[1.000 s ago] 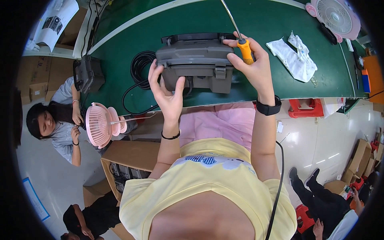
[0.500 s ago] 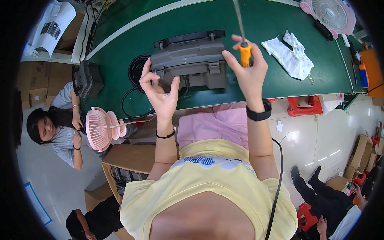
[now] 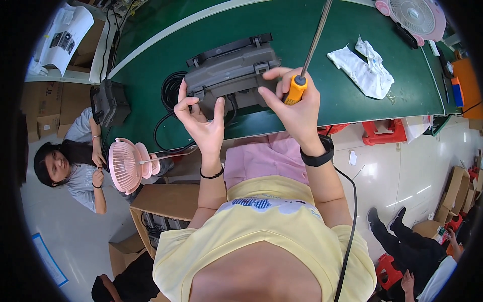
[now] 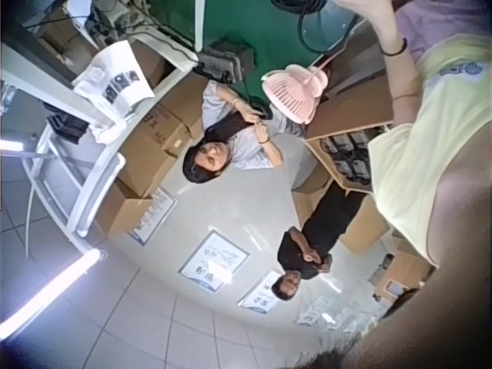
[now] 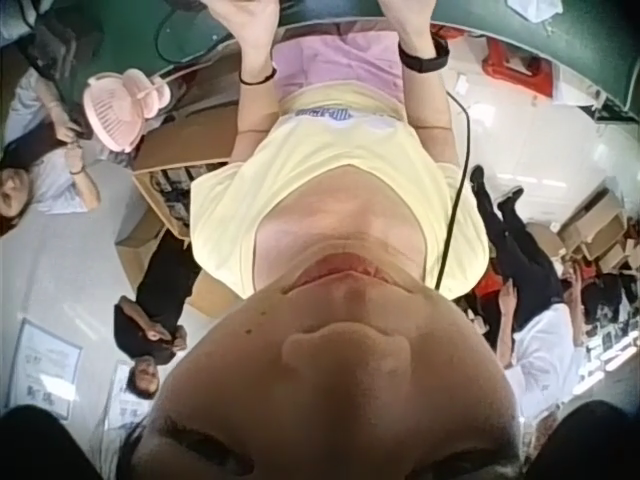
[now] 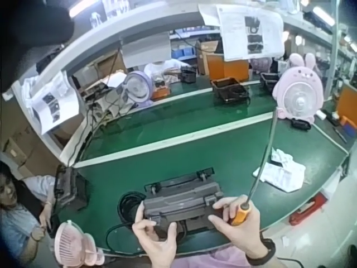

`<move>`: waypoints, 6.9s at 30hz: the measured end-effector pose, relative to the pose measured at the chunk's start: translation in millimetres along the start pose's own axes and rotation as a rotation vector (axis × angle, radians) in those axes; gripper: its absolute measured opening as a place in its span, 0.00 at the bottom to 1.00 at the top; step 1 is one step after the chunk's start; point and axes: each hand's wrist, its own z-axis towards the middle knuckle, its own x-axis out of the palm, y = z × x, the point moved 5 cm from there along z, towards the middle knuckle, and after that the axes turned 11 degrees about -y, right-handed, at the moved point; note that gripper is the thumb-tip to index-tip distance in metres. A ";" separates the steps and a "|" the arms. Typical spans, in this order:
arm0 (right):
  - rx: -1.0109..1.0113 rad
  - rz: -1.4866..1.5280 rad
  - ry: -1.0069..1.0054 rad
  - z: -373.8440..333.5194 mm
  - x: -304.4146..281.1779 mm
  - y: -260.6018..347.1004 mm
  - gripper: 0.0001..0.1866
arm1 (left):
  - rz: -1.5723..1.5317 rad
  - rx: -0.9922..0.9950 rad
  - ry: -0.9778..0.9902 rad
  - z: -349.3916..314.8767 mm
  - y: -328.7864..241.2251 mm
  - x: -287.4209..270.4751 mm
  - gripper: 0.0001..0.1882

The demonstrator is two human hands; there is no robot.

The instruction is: The worker is assembling an electronic box, connecting wires, and using a screwdriver at a workstation.

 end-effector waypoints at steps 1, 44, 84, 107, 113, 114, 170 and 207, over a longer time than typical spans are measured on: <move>-0.069 0.022 -0.023 3.4 2.7 2.6 0.19 | 0.002 0.002 -0.002 -0.2 -0.2 -0.7 0.29; -0.765 -1.002 0.292 29.7 51.5 12.9 0.23 | 0.704 0.727 0.166 53.7 7.6 39.7 0.24; -0.472 -0.932 0.192 -18.5 -7.4 23.2 0.18 | 0.555 -0.053 0.221 125.7 54.4 60.9 0.24; -0.638 -0.994 0.147 -25.7 -1.3 23.5 0.19 | 0.493 -0.015 0.234 125.1 54.8 61.4 0.22; -0.389 -0.858 0.203 -22.1 -4.6 19.7 0.17 | 0.535 0.096 0.242 123.2 47.5 63.2 0.21; -0.309 -0.790 0.216 -20.3 -6.0 17.3 0.17 | 0.533 0.098 0.245 123.0 46.8 63.4 0.21; 0.765 0.196 0.533 -53.5 -81.9 -40.3 0.23 | 0.409 0.466 0.103 73.9 3.4 38.2 0.17; 0.283 -0.177 0.057 -4.0 -42.4 -68.7 0.20 | 0.578 0.783 0.066 -15.1 19.6 -62.4 0.30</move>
